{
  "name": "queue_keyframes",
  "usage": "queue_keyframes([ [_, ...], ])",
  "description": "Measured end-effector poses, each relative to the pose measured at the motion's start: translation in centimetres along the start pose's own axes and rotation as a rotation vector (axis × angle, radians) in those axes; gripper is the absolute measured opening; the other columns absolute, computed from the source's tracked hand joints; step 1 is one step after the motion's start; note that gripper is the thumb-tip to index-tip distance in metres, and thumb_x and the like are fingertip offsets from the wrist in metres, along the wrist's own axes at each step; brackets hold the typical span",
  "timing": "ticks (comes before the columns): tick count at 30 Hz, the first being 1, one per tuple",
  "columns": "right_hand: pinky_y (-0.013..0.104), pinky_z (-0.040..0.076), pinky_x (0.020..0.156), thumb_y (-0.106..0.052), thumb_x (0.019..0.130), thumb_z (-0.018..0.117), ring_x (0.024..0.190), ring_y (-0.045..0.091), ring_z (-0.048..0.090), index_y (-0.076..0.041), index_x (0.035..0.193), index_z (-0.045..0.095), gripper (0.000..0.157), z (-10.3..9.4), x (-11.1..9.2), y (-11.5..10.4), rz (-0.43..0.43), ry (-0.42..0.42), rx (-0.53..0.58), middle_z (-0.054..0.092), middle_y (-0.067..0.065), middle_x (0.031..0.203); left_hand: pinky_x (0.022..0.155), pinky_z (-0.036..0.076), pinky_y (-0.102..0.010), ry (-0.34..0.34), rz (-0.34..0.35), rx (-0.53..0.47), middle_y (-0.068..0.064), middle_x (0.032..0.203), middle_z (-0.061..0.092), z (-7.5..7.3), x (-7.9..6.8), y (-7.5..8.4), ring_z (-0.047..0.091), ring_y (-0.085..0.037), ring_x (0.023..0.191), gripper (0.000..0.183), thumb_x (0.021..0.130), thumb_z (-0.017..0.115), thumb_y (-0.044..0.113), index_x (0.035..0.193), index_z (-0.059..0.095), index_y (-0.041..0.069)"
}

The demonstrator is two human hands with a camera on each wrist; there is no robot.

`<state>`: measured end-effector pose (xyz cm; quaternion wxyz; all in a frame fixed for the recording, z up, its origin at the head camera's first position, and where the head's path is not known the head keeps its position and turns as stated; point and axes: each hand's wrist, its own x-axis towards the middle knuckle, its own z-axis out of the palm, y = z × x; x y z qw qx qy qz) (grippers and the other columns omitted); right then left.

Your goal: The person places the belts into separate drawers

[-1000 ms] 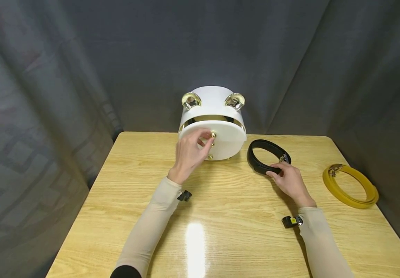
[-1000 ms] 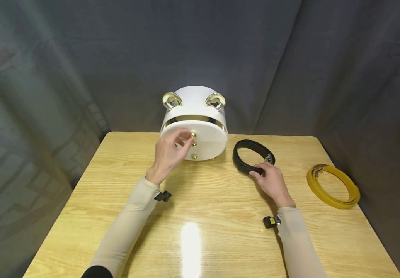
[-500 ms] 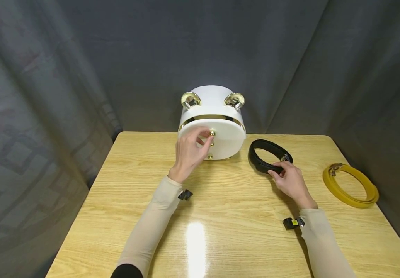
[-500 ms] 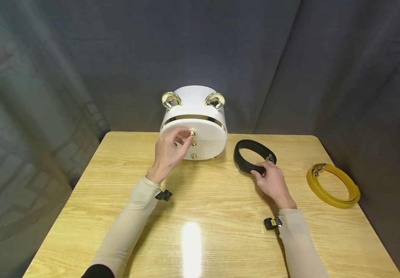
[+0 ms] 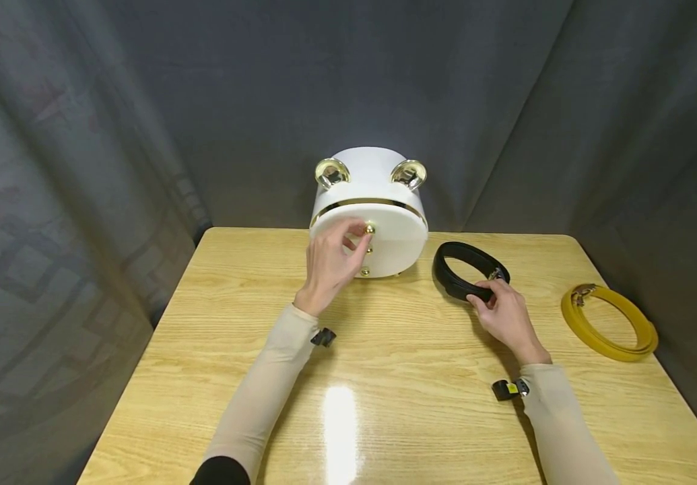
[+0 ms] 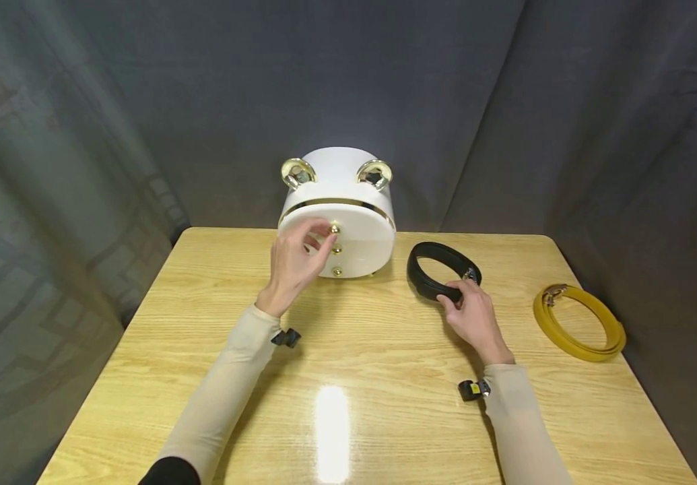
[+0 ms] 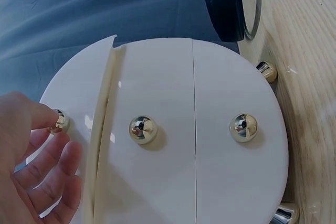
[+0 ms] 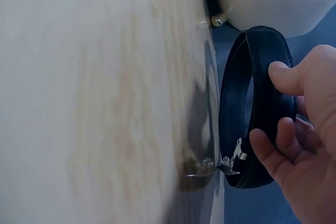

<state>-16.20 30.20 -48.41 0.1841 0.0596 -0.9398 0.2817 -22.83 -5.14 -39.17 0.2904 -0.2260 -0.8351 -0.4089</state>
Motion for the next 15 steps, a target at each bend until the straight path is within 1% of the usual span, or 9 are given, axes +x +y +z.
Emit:
queue_keyframes([
  [10,0.028,0.040,0.066,-0.014,0.095,0.078,0.076,0.023,0.053,0.004,0.120,0.071,0.031,-0.15,-0.13,-0.01,0.023,0.004,0.013,0.061,0.013,0.092,0.063,0.058,-0.032,-0.018,-0.001,0.028,-0.007,0.103,0.082,0.07,0.48,-0.14,0.076,-0.019,0.071,0.022,0.098,0.077,0.023,0.115,0.075,0.009],
  [15,0.029,0.041,0.067,-0.015,0.095,0.079,0.077,0.023,0.053,0.002,0.119,0.071,0.030,-0.06,-0.06,-0.05,0.004,0.016,0.012,0.062,0.012,0.093,0.066,0.059,-0.032,-0.006,0.012,0.051,-0.007,0.105,0.082,0.32,0.60,-0.29,0.076,-0.018,0.072,0.021,0.099,0.076,0.023,0.115,0.075,0.009],
])
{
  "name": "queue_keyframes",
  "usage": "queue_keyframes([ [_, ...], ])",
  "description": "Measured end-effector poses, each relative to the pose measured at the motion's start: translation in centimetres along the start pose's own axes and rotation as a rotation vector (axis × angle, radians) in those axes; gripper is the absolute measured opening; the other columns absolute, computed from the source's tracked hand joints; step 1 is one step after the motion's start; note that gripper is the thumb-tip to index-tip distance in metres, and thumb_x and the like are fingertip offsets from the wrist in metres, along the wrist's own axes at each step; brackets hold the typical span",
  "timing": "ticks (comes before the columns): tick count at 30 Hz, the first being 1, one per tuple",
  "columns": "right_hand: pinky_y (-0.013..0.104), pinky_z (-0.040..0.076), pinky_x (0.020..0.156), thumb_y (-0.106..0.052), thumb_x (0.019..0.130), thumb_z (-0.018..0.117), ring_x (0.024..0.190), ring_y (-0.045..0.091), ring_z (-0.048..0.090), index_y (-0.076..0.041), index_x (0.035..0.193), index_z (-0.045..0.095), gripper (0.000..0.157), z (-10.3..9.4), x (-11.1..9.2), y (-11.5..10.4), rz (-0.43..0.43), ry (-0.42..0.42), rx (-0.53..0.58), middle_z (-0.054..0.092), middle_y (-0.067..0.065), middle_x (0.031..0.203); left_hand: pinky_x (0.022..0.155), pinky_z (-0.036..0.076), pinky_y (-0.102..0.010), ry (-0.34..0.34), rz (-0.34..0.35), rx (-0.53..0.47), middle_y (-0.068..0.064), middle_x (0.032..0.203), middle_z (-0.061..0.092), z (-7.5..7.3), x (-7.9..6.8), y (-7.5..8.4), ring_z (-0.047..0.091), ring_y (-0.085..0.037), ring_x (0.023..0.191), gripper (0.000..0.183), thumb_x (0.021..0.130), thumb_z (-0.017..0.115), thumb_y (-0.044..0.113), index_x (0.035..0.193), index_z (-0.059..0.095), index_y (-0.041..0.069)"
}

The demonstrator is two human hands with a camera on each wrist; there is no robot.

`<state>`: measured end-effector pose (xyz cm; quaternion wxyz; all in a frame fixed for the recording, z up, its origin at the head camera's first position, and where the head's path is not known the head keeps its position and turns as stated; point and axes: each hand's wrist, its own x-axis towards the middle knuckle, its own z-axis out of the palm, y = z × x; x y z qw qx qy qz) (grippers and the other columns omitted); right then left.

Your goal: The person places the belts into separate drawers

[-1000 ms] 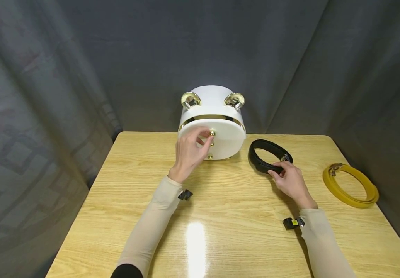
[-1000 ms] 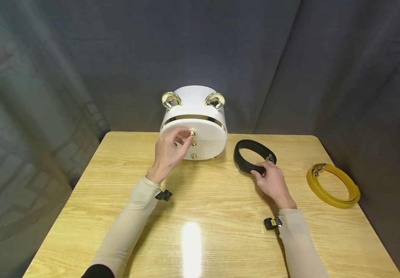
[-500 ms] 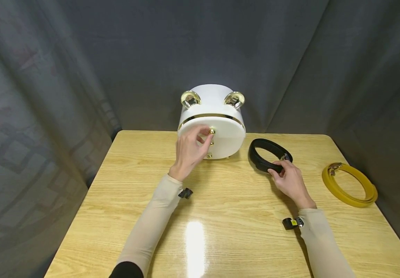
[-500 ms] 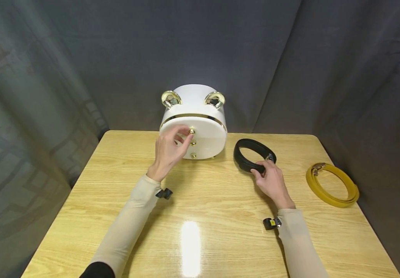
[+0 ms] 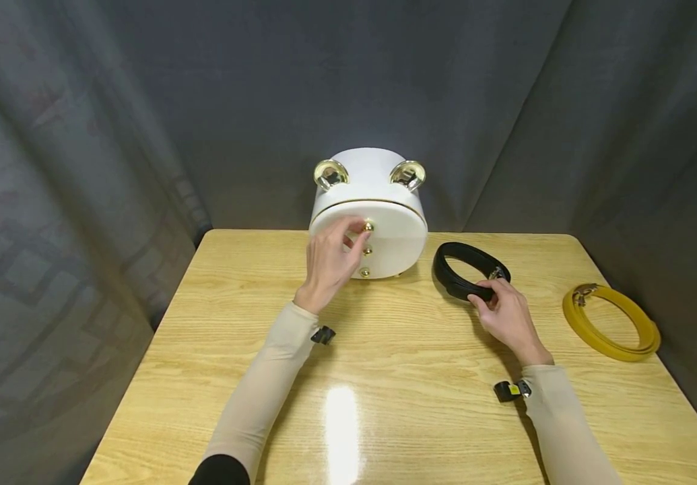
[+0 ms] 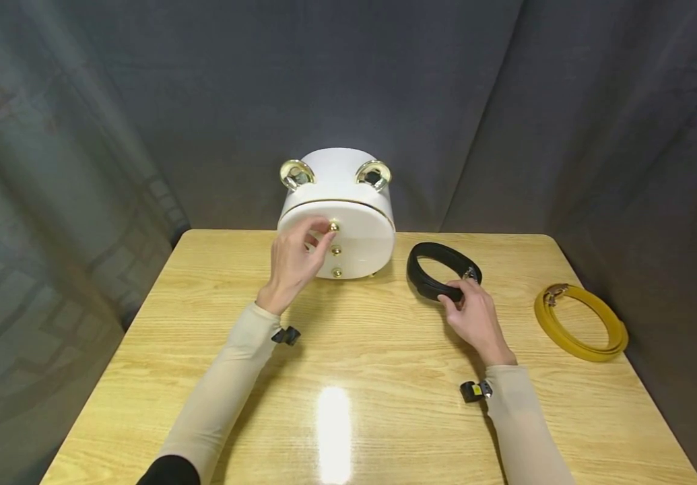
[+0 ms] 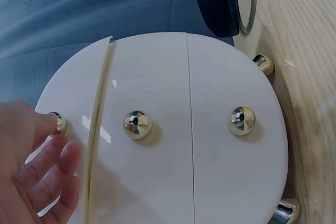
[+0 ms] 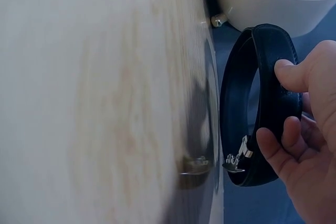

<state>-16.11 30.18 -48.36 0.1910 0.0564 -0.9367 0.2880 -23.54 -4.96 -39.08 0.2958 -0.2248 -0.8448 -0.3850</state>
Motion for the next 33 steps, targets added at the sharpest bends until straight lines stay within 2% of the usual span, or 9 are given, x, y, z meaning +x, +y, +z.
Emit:
queue_keyframes([
  [8,0.028,0.041,0.066,-0.015,0.096,0.078,0.077,0.021,0.052,0.001,0.120,0.071,0.030,0.0,-0.2,-0.4,-0.009,0.000,0.011,0.062,0.011,0.093,0.065,0.057,-0.033,0.017,0.011,0.036,-0.007,0.105,0.082,0.0,-0.2,-0.4,0.077,-0.020,0.074,0.022,0.101,0.075,0.024,0.117,0.075,0.009],
  [15,0.021,0.040,0.067,-0.014,0.094,0.080,0.077,0.020,0.053,0.001,0.118,0.073,0.029,-0.2,-0.3,-0.7,-0.039,0.038,0.020,0.065,0.012,0.097,0.062,0.057,-0.033,0.023,0.006,0.039,-0.007,0.105,0.082,-0.1,-0.2,-0.6,0.078,-0.021,0.074,0.022,0.101,0.074,0.024,0.118,0.075,0.009],
  [24,0.023,0.041,0.068,-0.014,0.095,0.079,0.079,0.021,0.054,0.001,0.120,0.072,0.029,-0.8,-0.4,-1.3,-0.046,0.038,0.027,0.066,0.013,0.100,0.062,0.057,-0.035,0.053,0.025,0.047,-0.007,0.103,0.082,-0.1,-0.1,-0.9,0.077,-0.021,0.072,0.020,0.100,0.076,0.022,0.115,0.075,0.008],
  [33,0.016,0.038,0.071,-0.011,0.093,0.080,0.081,0.023,0.056,0.002,0.119,0.072,0.030,-1.2,-1.0,-0.9,-0.055,0.060,0.028,0.068,0.016,0.104,0.060,0.056,-0.033,0.029,0.057,0.084,-0.005,0.104,0.082,-0.1,0.1,-1.0,0.076,-0.019,0.074,0.021,0.101,0.075,0.025,0.115,0.075,0.010],
])
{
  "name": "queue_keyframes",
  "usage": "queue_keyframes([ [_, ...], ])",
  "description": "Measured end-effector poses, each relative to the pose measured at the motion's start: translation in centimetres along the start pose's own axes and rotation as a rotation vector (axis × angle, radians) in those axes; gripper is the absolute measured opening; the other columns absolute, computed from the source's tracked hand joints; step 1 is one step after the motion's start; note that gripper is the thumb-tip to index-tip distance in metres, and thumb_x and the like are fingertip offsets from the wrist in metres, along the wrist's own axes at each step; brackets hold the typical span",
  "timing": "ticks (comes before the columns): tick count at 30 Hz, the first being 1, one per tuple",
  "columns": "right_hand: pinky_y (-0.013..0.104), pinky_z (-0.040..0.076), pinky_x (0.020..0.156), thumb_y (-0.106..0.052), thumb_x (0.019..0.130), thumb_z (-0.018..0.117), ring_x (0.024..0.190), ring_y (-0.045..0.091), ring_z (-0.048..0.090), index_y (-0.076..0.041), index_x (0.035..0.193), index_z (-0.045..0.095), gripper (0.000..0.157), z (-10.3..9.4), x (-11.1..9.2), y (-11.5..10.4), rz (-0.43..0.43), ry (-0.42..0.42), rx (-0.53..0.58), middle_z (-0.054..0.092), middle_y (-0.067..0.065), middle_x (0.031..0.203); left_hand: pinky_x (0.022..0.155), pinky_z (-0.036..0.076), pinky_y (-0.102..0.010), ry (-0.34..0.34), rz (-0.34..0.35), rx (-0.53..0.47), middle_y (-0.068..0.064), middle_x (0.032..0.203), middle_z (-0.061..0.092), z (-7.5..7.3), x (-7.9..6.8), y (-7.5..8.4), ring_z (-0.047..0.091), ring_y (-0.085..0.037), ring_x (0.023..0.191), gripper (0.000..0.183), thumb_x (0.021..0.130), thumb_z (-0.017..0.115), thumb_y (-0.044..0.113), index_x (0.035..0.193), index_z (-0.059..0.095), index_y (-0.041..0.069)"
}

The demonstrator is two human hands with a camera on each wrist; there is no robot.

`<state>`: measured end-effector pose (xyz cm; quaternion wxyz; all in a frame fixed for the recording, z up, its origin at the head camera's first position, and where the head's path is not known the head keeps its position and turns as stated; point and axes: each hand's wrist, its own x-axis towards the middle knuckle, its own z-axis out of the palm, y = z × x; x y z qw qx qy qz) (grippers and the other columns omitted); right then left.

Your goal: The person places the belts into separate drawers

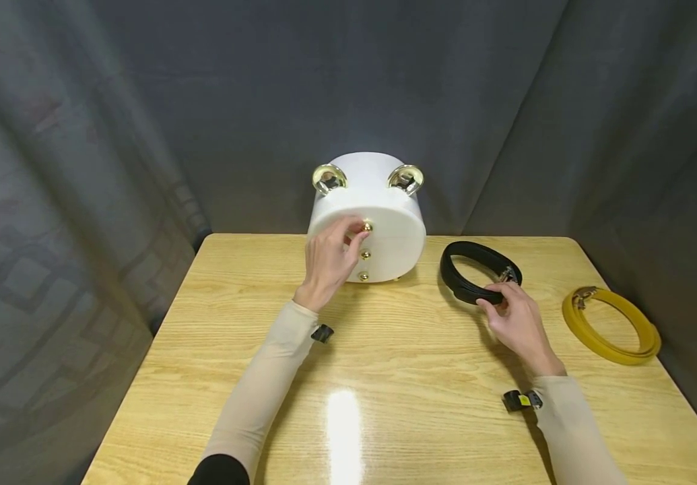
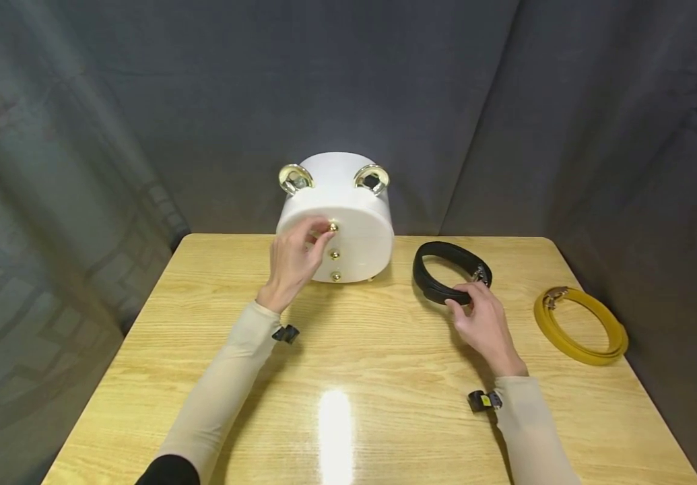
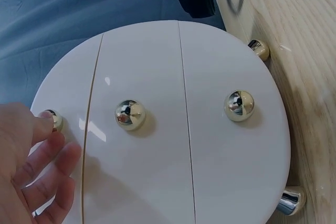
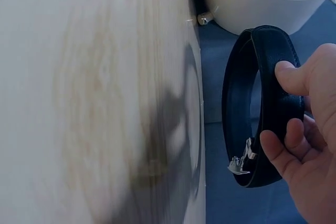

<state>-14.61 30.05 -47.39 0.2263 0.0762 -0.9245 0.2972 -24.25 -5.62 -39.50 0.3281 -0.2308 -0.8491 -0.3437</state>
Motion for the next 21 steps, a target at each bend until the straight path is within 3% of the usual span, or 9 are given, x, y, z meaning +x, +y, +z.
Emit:
queue_keyframes([
  [14,0.016,0.036,0.069,-0.008,0.090,0.083,0.078,0.018,0.054,0.001,0.116,0.074,0.029,-1.1,-0.6,-0.3,-0.051,0.050,-0.023,0.070,0.016,0.105,0.062,0.059,-0.031,-0.020,-0.011,-0.034,-0.006,0.102,0.083,0.2,0.3,0.2,0.077,-0.018,0.072,0.021,0.100,0.076,0.024,0.115,0.075,0.010],
  [21,0.014,0.036,0.070,-0.005,0.088,0.084,0.078,0.023,0.056,0.002,0.115,0.074,0.030,-1.4,-0.9,-0.3,-0.063,0.076,-0.023,0.070,0.017,0.104,0.063,0.060,-0.032,-0.019,-0.071,-0.075,-0.007,0.096,0.083,0.6,-0.8,-0.3,0.076,-0.019,0.069,0.020,0.099,0.076,0.022,0.114,0.073,0.009],
])
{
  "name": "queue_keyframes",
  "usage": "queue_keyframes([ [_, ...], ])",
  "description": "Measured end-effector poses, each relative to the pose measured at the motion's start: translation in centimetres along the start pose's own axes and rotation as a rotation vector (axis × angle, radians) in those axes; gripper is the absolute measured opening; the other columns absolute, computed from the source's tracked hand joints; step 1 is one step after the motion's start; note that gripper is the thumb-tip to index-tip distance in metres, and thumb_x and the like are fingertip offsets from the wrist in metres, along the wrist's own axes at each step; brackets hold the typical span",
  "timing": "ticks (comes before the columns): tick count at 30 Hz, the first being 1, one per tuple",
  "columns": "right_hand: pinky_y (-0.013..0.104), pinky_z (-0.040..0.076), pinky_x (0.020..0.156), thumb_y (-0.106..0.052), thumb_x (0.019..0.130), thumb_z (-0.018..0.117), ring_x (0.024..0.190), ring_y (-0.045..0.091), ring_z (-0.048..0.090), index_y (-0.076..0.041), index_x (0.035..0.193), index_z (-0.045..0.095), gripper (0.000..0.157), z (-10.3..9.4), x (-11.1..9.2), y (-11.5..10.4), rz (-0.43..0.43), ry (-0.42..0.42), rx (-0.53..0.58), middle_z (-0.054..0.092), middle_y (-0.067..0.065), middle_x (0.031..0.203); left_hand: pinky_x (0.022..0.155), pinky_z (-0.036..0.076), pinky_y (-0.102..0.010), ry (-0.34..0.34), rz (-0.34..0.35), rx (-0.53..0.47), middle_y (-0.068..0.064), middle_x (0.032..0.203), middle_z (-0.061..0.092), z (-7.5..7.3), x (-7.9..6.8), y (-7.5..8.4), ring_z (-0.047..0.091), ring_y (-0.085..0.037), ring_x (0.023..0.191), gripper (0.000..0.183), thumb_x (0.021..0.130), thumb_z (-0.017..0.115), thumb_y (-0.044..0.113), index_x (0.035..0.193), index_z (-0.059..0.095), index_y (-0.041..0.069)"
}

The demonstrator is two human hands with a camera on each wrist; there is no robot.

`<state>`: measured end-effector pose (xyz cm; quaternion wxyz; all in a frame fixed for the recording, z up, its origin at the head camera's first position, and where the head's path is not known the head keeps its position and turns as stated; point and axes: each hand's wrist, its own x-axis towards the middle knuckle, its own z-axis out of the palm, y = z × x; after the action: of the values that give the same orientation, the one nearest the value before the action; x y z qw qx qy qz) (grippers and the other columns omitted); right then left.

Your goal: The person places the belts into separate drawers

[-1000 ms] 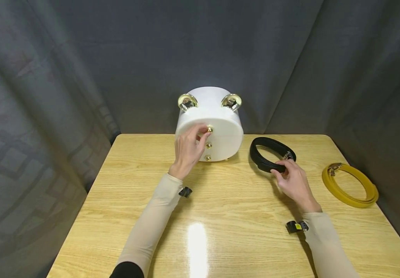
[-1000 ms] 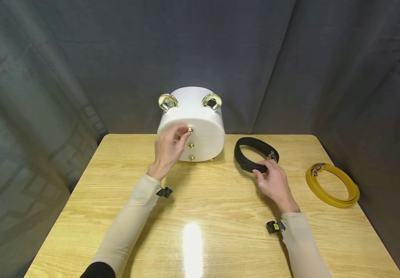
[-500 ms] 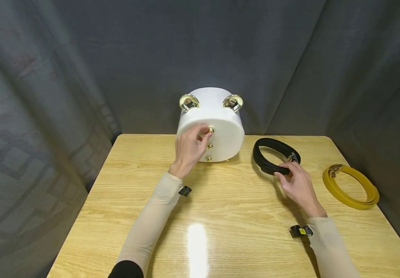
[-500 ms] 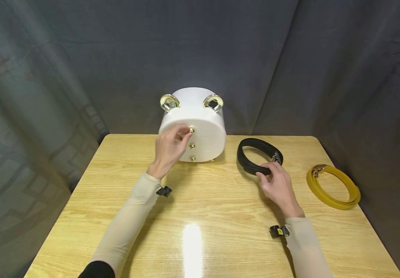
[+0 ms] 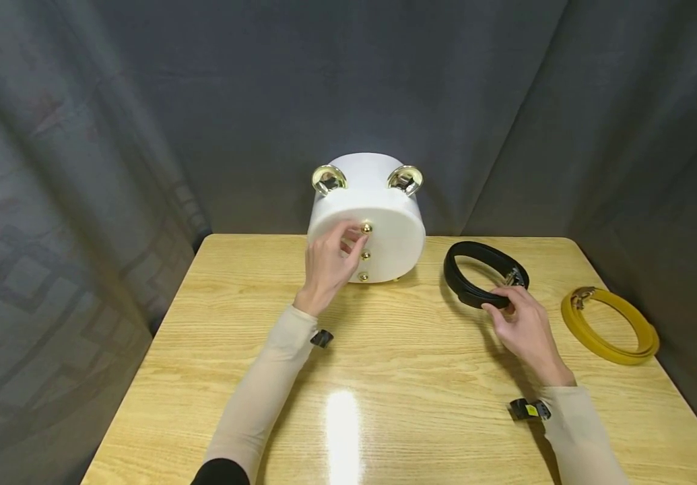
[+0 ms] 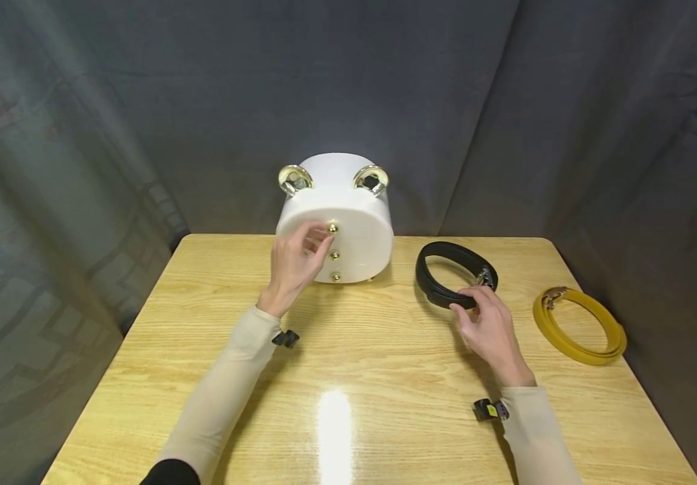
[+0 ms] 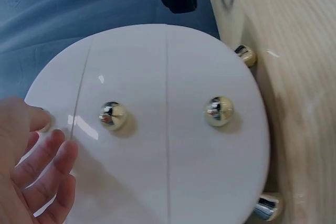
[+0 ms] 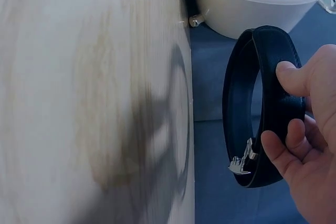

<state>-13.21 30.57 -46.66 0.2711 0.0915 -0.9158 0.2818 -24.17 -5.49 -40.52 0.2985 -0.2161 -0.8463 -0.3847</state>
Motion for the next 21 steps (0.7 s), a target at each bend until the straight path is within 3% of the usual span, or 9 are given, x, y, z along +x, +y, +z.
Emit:
queue_keyframes([
  [5,0.015,0.035,0.069,-0.005,0.087,0.084,0.077,0.022,0.054,0.003,0.114,0.074,0.030,-0.3,-0.4,0.3,0.009,0.006,-0.008,0.069,0.018,0.102,0.058,0.059,-0.033,-0.024,-0.023,0.008,-0.008,0.093,0.082,0.3,-1.0,-0.6,0.075,-0.019,0.067,0.019,0.099,0.075,0.022,0.113,0.073,0.010],
  [14,0.014,0.034,0.067,-0.004,0.087,0.085,0.077,0.021,0.052,0.003,0.115,0.073,0.031,-0.8,-0.9,0.5,0.020,0.005,-0.011,0.069,0.018,0.104,0.058,0.058,-0.030,-0.128,-0.027,0.056,-0.004,0.096,0.083,0.9,-2.0,-1.4,0.075,-0.016,0.070,0.020,0.100,0.074,0.025,0.116,0.077,0.013],
  [21,0.015,0.035,0.069,-0.002,0.085,0.085,0.077,0.018,0.051,0.003,0.113,0.073,0.031,-0.9,-0.9,0.5,0.004,0.021,-0.009,0.070,0.018,0.103,0.059,0.057,-0.031,-0.147,-0.034,0.081,-0.003,0.096,0.083,1.3,-2.4,-1.8,0.075,-0.015,0.070,0.020,0.100,0.073,0.026,0.116,0.079,0.015],
])
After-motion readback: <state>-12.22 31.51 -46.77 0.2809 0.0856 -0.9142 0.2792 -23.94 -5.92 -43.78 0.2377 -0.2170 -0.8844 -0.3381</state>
